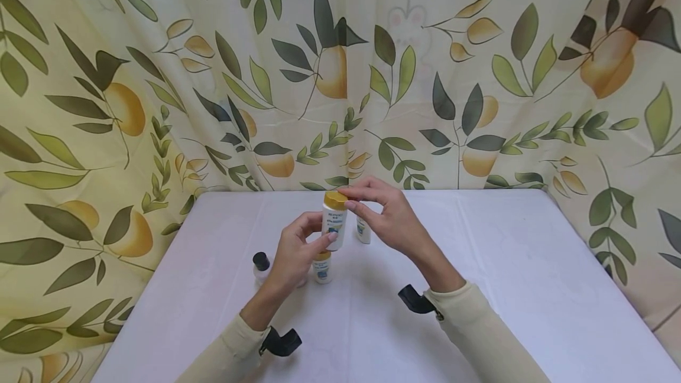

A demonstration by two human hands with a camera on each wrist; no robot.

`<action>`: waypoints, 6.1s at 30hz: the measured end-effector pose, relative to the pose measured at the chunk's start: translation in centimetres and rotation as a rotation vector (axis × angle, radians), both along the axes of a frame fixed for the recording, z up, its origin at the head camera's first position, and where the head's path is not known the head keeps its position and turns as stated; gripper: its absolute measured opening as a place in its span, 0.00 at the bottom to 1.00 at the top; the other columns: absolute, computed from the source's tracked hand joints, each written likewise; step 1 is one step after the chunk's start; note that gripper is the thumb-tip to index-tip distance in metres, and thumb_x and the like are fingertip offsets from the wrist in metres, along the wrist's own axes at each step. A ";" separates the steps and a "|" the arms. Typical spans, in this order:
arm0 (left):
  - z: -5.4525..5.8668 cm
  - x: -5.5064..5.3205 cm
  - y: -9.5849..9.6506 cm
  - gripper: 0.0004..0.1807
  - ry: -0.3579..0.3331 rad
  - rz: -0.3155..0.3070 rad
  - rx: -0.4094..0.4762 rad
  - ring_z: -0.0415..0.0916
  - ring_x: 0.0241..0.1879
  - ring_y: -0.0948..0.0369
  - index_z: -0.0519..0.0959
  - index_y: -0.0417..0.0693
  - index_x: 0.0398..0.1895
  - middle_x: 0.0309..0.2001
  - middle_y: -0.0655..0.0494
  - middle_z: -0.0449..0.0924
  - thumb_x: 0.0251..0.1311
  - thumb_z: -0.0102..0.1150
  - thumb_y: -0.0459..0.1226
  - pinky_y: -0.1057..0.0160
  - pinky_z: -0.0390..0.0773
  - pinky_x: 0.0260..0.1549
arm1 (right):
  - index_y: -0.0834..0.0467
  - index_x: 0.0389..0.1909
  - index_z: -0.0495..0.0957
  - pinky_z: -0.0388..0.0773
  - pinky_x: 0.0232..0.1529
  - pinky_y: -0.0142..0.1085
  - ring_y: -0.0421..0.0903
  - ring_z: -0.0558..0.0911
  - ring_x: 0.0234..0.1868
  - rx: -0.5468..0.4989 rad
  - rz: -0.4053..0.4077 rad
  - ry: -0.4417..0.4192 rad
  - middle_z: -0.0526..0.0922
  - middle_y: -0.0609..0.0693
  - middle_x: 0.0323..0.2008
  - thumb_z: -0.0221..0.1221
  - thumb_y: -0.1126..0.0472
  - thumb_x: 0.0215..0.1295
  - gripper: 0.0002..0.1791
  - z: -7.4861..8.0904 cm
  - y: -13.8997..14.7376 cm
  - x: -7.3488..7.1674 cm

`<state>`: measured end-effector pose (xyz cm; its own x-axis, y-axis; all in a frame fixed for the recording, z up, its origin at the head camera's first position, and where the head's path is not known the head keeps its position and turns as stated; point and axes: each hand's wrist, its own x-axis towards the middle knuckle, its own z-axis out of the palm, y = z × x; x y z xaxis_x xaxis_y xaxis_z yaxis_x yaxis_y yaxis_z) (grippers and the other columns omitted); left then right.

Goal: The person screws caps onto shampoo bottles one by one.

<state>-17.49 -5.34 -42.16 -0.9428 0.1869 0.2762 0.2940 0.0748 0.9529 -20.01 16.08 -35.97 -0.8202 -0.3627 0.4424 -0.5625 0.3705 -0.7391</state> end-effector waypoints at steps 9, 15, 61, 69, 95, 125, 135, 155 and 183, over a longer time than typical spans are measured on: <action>0.0 0.1 -0.1 0.20 -0.010 -0.010 -0.002 0.78 0.56 0.54 0.78 0.51 0.58 0.55 0.56 0.80 0.64 0.68 0.34 0.55 0.88 0.43 | 0.50 0.54 0.85 0.79 0.62 0.48 0.40 0.81 0.54 -0.015 -0.005 0.012 0.84 0.41 0.47 0.67 0.62 0.65 0.16 0.1 -0.1 0.0; 0.0 0.2 0.0 0.20 0.004 -0.018 -0.012 0.77 0.56 0.56 0.78 0.51 0.58 0.55 0.57 0.80 0.64 0.68 0.35 0.61 0.87 0.44 | 0.52 0.55 0.84 0.79 0.62 0.49 0.45 0.82 0.56 -0.030 -0.006 -0.025 0.84 0.44 0.51 0.68 0.61 0.66 0.17 0.0 -0.3 0.0; -0.1 0.2 0.0 0.19 0.010 -0.002 0.014 0.78 0.55 0.55 0.79 0.52 0.57 0.54 0.57 0.81 0.63 0.69 0.33 0.61 0.87 0.42 | 0.52 0.51 0.86 0.80 0.56 0.39 0.43 0.83 0.53 -0.016 -0.070 -0.034 0.86 0.44 0.50 0.70 0.59 0.63 0.15 0.0 -0.3 0.1; -0.2 0.2 -0.2 0.19 0.001 -0.002 0.017 0.77 0.56 0.55 0.78 0.53 0.57 0.55 0.57 0.80 0.63 0.69 0.35 0.59 0.88 0.42 | 0.52 0.50 0.87 0.78 0.59 0.50 0.43 0.81 0.53 -0.024 -0.046 -0.009 0.87 0.43 0.47 0.70 0.59 0.63 0.14 0.1 -0.1 0.2; -0.1 0.4 -0.5 0.20 0.028 -0.130 0.058 0.78 0.56 0.52 0.78 0.49 0.60 0.57 0.52 0.79 0.65 0.66 0.32 0.57 0.88 0.44 | 0.56 0.54 0.84 0.76 0.65 0.40 0.41 0.82 0.54 -0.073 0.077 -0.079 0.85 0.48 0.50 0.65 0.67 0.66 0.16 -0.3 0.6 -0.5; -0.4 0.4 -0.4 0.19 0.078 -0.146 0.032 0.78 0.54 0.54 0.78 0.47 0.57 0.53 0.51 0.80 0.64 0.67 0.30 0.60 0.86 0.47 | 0.59 0.63 0.77 0.49 0.73 0.69 0.43 0.70 0.71 -0.108 0.308 -0.128 0.81 0.55 0.61 0.62 0.69 0.69 0.22 -0.6 0.8 -0.8; -0.4 0.6 -0.4 0.19 0.074 -0.125 0.035 0.79 0.55 0.55 0.79 0.48 0.57 0.53 0.52 0.80 0.63 0.68 0.31 0.60 0.86 0.49 | 0.58 0.58 0.79 0.52 0.74 0.67 0.44 0.72 0.68 -0.106 0.226 -0.123 0.82 0.52 0.57 0.68 0.68 0.64 0.22 -0.3 0.5 -0.5; -0.3 0.9 0.0 0.19 0.066 -0.078 0.009 0.78 0.57 0.56 0.79 0.48 0.57 0.53 0.54 0.81 0.64 0.67 0.32 0.62 0.85 0.49 | 0.59 0.53 0.80 0.59 0.72 0.61 0.47 0.76 0.62 -0.162 0.148 -0.148 0.83 0.52 0.52 0.71 0.68 0.59 0.21 -0.4 0.1 -0.3; -0.2 0.3 -0.5 0.17 0.027 -0.090 0.005 0.79 0.57 0.55 0.80 0.48 0.54 0.53 0.54 0.81 0.63 0.68 0.33 0.61 0.86 0.48 | 0.56 0.58 0.81 0.57 0.74 0.64 0.42 0.75 0.65 -0.078 0.196 -0.095 0.83 0.53 0.56 0.64 0.67 0.68 0.18 0.1 0.6 -0.6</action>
